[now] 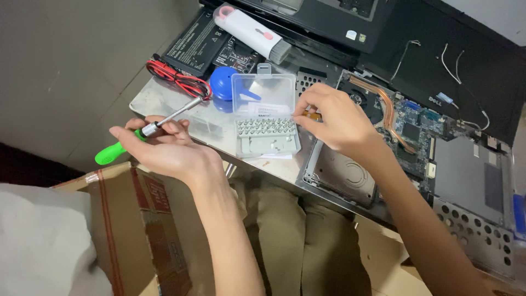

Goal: Repairing a laptop by unscrewing internal components and handling parts using a screwdriver

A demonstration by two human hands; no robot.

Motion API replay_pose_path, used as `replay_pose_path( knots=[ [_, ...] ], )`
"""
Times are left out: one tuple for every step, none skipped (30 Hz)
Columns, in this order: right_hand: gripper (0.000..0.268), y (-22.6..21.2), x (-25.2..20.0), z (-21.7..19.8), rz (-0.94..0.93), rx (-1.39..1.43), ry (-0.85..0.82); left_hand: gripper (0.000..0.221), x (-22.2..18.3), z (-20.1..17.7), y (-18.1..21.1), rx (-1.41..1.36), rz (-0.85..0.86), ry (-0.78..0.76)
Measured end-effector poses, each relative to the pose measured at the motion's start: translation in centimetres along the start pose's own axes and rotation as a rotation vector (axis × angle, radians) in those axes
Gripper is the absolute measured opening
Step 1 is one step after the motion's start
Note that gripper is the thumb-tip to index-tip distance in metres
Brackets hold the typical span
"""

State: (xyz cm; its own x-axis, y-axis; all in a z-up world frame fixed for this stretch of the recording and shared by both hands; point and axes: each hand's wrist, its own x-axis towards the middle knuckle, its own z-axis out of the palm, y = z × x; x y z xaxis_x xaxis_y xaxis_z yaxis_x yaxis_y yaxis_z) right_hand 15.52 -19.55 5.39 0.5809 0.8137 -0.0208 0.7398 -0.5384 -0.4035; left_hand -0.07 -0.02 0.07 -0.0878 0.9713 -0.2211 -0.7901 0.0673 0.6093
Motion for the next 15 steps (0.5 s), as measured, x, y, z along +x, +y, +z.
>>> replay_pose_path(
  knots=[
    [0.004, -0.2, -0.1, 0.0, 0.001, 0.02, 0.013, 0.033, 0.0, 0.0, 0.1, 0.001, 0.002, 0.002],
    [0.004, -0.4, -0.1, -0.1, 0.002, 0.041, 0.026, 0.034, -0.1, 0.1, 0.2, 0.002, 0.004, 0.004],
    [0.004, -0.5, 0.0, -0.1, 0.0, 0.04, 0.025, 0.034, -0.1, 0.0, 0.2, 0.001, 0.005, 0.006],
    [0.004, -0.5, 0.1, 0.0, 0.003, 0.035, 0.025, 0.033, 0.0, 0.0, 0.1, -0.004, 0.002, 0.004],
    [0.004, -0.6, 0.2, 0.0, 0.005, 0.029, 0.025, 0.033, 0.0, 0.0, 0.1, -0.009, -0.001, 0.001],
    [0.004, -0.4, 0.4, 0.2, 0.004, 0.03, 0.024, 0.033, 0.1, -0.1, 0.0, -0.009, 0.001, 0.002],
    [0.002, -0.1, 0.7, 0.3, -0.005, 0.007, 0.021, 0.035, 0.1, -0.2, -0.1, -0.014, -0.002, -0.005],
    [0.005, 0.1, 0.9, 0.4, -0.012, -0.016, 0.018, 0.037, 0.2, -0.2, -0.2, -0.018, -0.006, -0.012],
    [0.005, -0.2, 0.8, 0.3, -0.013, -0.015, 0.017, 0.037, 0.1, -0.2, 0.0, -0.018, -0.005, -0.011],
    [0.005, -0.5, 0.7, 0.2, 0.0, -0.005, 0.014, 0.035, 0.0, 0.0, 0.1, -0.014, -0.006, 0.001],
    [0.007, -0.7, 0.5, 0.1, 0.014, 0.005, 0.011, 0.034, -0.1, 0.1, 0.3, -0.011, -0.006, 0.013],
    [0.007, -0.7, 0.7, 0.1, 0.012, 0.005, 0.01, 0.034, -0.1, 0.1, 0.3, -0.011, -0.005, 0.015],
    [0.01, -0.7, 0.8, 0.2, 0.004, -0.009, 0.019, 0.033, -0.1, 0.1, 0.4, -0.006, -0.006, 0.014],
    [0.015, -0.7, 1.0, 0.3, -0.005, -0.021, 0.027, 0.032, 0.0, 0.1, 0.5, 0.0, -0.007, 0.013],
    [0.015, -0.7, 1.2, 0.4, -0.007, -0.02, 0.026, 0.032, 0.1, 0.0, 0.4, 0.0, -0.005, 0.014]
  ],
)
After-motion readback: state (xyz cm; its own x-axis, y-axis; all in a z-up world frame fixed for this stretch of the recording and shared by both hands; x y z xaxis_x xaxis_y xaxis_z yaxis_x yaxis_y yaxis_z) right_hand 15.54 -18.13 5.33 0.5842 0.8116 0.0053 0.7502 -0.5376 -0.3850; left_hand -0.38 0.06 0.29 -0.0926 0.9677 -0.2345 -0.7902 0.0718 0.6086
